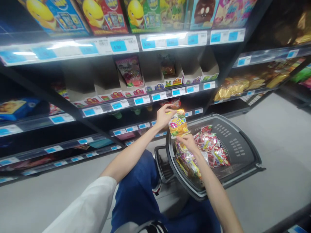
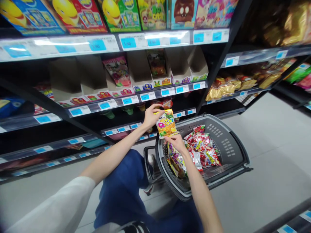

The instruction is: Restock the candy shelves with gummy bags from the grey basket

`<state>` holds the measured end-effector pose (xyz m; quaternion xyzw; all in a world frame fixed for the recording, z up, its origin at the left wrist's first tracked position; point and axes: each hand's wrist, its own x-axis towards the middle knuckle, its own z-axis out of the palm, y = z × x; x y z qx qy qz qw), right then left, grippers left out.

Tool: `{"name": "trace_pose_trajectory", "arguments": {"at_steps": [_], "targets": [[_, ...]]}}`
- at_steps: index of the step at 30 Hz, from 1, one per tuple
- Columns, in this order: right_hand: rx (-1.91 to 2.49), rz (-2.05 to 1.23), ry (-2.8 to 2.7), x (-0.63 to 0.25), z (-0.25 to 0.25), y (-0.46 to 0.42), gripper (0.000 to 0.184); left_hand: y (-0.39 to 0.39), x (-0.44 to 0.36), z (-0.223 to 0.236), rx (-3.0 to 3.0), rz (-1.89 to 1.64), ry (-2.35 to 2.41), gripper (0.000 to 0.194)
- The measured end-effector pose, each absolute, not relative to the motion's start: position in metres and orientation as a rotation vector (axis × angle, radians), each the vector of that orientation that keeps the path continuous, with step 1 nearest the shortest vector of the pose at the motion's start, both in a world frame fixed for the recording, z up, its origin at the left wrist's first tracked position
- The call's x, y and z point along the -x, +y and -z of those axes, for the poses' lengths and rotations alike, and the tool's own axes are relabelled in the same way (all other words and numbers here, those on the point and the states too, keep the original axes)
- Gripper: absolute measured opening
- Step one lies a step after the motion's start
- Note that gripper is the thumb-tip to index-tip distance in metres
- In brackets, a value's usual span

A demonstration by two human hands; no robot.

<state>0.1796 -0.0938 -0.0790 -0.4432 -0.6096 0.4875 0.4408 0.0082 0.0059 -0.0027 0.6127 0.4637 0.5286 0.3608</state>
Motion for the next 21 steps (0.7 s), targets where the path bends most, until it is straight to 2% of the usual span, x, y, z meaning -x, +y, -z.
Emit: {"name": "trace_pose_trajectory", "arguments": {"at_steps": [7, 14, 21], "targets": [[1.121, -1.177, -1.495, -0.179, 0.082, -0.096, 0.045, 0.006, -0.005, 0.003, -1.666, -1.323, 1.223, 0.035], [1.203, -0.985, -1.266, -0.166, 0.097, -0.09, 0.042, 0.016, 0.011, 0.013, -1.894, -1.102, 1.069, 0.053], [1.302, -0.664, -1.258, -0.172, 0.103, -0.092, 0.022, 0.016, 0.004, 0.007, -1.987, -1.091, 1.061, 0.01]]}}
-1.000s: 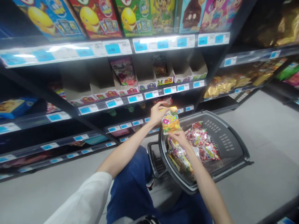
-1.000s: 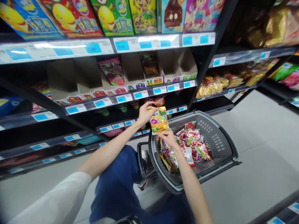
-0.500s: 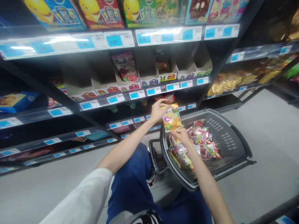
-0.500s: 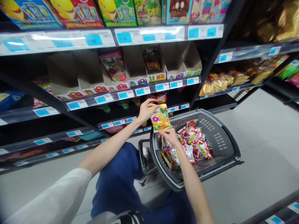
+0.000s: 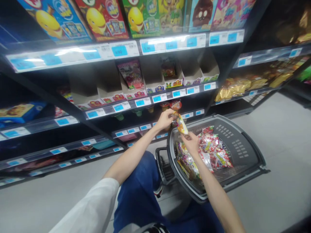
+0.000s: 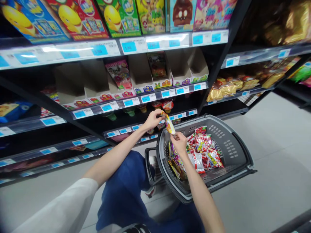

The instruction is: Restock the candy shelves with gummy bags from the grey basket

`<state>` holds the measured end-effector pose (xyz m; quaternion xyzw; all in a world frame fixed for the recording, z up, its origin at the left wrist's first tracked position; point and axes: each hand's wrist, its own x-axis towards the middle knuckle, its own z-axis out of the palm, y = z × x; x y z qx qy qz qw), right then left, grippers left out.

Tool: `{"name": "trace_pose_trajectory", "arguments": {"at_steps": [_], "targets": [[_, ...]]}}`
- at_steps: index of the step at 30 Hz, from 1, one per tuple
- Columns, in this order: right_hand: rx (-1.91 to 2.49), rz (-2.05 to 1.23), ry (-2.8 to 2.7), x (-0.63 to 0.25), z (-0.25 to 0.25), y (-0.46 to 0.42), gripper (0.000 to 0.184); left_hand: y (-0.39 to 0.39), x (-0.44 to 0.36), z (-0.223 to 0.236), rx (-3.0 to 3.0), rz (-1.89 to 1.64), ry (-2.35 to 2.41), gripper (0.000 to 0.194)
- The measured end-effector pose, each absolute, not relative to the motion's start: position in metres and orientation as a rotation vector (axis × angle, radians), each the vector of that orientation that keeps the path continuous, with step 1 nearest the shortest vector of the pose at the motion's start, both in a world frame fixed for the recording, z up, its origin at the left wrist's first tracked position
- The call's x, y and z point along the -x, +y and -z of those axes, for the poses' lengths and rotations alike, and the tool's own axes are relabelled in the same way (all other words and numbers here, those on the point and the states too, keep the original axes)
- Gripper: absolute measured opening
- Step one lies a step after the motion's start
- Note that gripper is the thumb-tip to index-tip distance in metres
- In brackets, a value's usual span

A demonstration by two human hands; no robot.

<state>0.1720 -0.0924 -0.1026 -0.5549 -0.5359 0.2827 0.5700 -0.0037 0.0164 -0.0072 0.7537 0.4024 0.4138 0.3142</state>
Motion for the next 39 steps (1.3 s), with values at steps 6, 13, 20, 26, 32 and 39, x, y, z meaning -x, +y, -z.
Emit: {"name": "trace_pose_trajectory", "arguments": {"at_steps": [6, 13, 20, 26, 32, 39], "targets": [[1.15, -0.034, -1.625, -0.19, 0.103, -0.092, 0.023, 0.02, 0.001, 0.013, -1.933, -1.22, 0.689, 0.016], [0.991, 0.294, -1.669, -0.198, 0.098, -0.087, 0.023, 0.021, 0.003, 0.017, -1.856, -1.274, 0.729, 0.017], [1.018, 0.274, -1.688, -0.199, 0.099, -0.088, 0.024, 0.022, 0.001, 0.018, -1.85, -1.275, 0.753, 0.021], [1.008, 0.169, -1.65, -0.197, 0.097, -0.088, 0.021, 0.02, 0.002, 0.018, -1.929, -1.311, 0.729, 0.014], [0.997, 0.03, -1.727, -0.196, 0.095, -0.09, 0.02, 0.021, 0.006, 0.022, -1.979, -1.295, 0.719, 0.017], [1.116, -0.135, -1.751, -0.192, 0.099, -0.091, 0.02, 0.017, 0.011, 0.018, -1.9, -1.147, 0.855, 0.021]]}}
